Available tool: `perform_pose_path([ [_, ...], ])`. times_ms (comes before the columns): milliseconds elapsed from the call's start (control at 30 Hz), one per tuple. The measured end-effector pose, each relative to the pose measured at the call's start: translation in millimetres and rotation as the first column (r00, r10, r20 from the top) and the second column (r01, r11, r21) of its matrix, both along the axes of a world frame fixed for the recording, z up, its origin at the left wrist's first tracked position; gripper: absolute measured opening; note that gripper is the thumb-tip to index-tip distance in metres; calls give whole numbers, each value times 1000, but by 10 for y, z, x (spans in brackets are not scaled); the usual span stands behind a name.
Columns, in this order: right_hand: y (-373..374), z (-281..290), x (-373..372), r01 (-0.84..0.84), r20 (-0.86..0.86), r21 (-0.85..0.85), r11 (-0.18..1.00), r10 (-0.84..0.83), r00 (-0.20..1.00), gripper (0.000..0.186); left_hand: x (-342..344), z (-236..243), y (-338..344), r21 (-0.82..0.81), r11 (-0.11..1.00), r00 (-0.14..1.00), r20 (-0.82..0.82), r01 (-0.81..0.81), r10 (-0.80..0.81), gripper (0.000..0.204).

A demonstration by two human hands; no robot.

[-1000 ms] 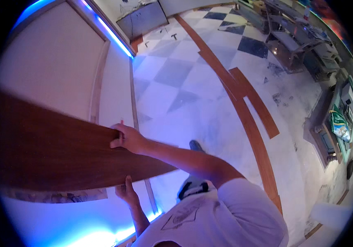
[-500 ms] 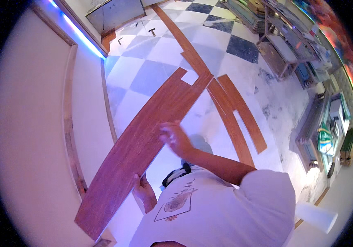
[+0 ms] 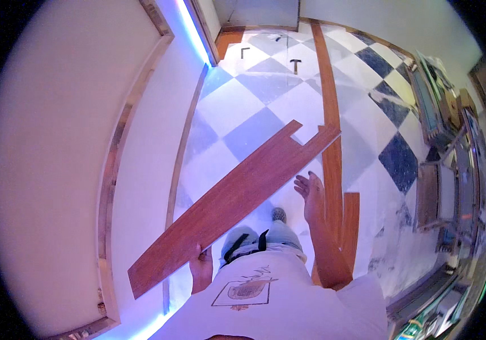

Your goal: The person marks a floor plank using a pencil and a square ruler, carries the plank to a cutting station, uses a table saw to cut a notch out of the wood, and then fits the plank against a doorway.

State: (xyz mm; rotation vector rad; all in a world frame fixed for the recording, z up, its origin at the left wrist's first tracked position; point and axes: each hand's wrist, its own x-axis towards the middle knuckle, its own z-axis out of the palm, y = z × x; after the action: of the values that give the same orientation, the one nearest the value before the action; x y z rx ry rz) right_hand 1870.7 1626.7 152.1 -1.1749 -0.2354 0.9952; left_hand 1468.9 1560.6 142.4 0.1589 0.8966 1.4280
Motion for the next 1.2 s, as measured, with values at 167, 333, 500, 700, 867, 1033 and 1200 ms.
perform_pose_path([
  [167,1682,-22,618,-99,186,-121,988,120,975,37,497,217,892,-47,993,994,-21,-112,111,67],
  [333,3142,-316,745,-211,228,-246,946,268,936,25,717,-188,1874,-32,975,975,20,-219,220,64],
  [500,4698,-852,804,-327,196,-305,894,395,898,25,806,-888,3230,-70,956,954,75,-284,289,62],
  [700,6061,-884,1452,-433,356,-482,762,621,698,26,1047,-1020,4876,-175,904,902,125,-391,414,47],
  [867,5955,-1812,2855,-529,159,-656,539,783,601,13,1387,-1155,5906,-232,854,849,156,-466,505,46],
  [1033,6062,-1777,3929,-445,-339,-870,-213,913,226,21,1767,-1341,7059,-200,803,809,72,-562,584,48],
  [1200,7329,-2584,5176,-144,-52,-989,-42,997,61,35,2430,-1554,7939,-413,635,678,54,-653,733,53],
])
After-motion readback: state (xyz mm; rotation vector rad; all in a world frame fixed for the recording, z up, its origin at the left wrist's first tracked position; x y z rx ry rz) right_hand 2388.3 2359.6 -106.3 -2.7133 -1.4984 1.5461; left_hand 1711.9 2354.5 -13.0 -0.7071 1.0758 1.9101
